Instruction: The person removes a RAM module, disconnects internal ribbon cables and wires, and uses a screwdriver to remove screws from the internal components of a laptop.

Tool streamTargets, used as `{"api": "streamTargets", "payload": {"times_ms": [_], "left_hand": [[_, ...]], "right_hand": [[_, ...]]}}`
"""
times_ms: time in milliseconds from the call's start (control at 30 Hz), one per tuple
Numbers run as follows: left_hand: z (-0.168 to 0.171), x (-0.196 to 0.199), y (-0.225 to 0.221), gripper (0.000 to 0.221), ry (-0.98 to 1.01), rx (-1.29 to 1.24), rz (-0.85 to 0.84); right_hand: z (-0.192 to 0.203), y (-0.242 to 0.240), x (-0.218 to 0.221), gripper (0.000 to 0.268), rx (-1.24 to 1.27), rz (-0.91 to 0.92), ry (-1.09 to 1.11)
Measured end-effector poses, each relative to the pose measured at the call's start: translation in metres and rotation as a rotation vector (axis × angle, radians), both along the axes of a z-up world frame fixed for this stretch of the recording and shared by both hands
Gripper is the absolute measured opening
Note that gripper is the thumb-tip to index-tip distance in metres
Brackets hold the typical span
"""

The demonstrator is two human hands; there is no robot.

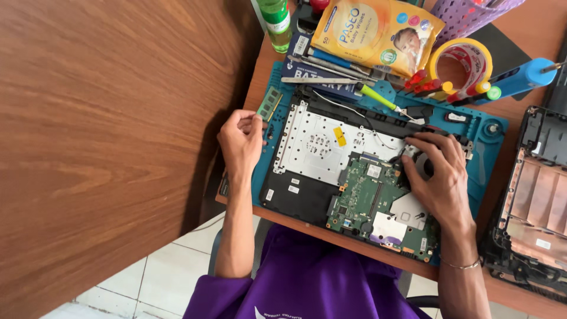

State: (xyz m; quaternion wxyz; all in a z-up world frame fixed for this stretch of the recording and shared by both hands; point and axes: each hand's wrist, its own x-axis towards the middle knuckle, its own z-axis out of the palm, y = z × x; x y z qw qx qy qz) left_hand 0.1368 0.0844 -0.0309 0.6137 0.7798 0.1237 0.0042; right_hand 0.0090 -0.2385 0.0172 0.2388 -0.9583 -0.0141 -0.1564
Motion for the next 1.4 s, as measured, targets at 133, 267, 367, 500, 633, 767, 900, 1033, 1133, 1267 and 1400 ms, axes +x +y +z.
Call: {"api": "streamTargets", "payload": {"times_ms": [133,267,367,500,633,767,900,1033,1133,1267,1400], "left_hand": [[0.005,-0.001,0.002,0.016,-0.076,0.210,-0.003],[0.005,-0.002,0.005,0.018,-0.069,0.295,-0.043],[0.011,0.000,0.006,0.019,-0.073,0.327,-0.070],[0.028,-0.006,0.002,0.019,-0.110,0.432,-0.067],[0.040,-0.019,-0.013,0.013,-0.229,0.415,-0.158],[0.030,-0.024,-0.041,0.009,-0.526,0.417,-0.443],[0.029,-0.027,-0.063,0.022,-0.660,0.493,-0.645],[0.036,-0.015,-0.081,0.032,-0.673,0.563,-0.717],[0.035,-0.003,-0.092,0.032,-0.746,0.599,-0.718],[0.029,0.010,-0.097,0.013,-0.794,0.657,-0.703],[0.025,0.019,-0.101,0.005,-0.816,0.646,-0.699]], "right_hand": [[0.005,0.004,0.003,0.032,0.061,0.015,0.022],[0.014,0.014,0.004,0.034,0.107,0.031,0.066],[0.019,0.018,0.008,0.035,0.054,0.040,0.046],[0.023,0.020,0.012,0.030,0.020,0.053,0.058],[0.021,0.019,0.018,0.021,-0.016,0.086,0.057],[0.019,0.019,0.023,0.012,0.003,0.094,0.095],[0.020,0.018,0.025,0.011,0.115,0.105,0.086],[0.024,0.015,0.023,0.009,0.236,0.102,0.090],[0.026,0.013,0.022,0.009,0.302,0.080,0.088],[0.022,0.010,0.021,0.009,0.231,-0.017,0.026],[0.015,0.007,0.024,0.011,0.168,-0.076,-0.033]]}}
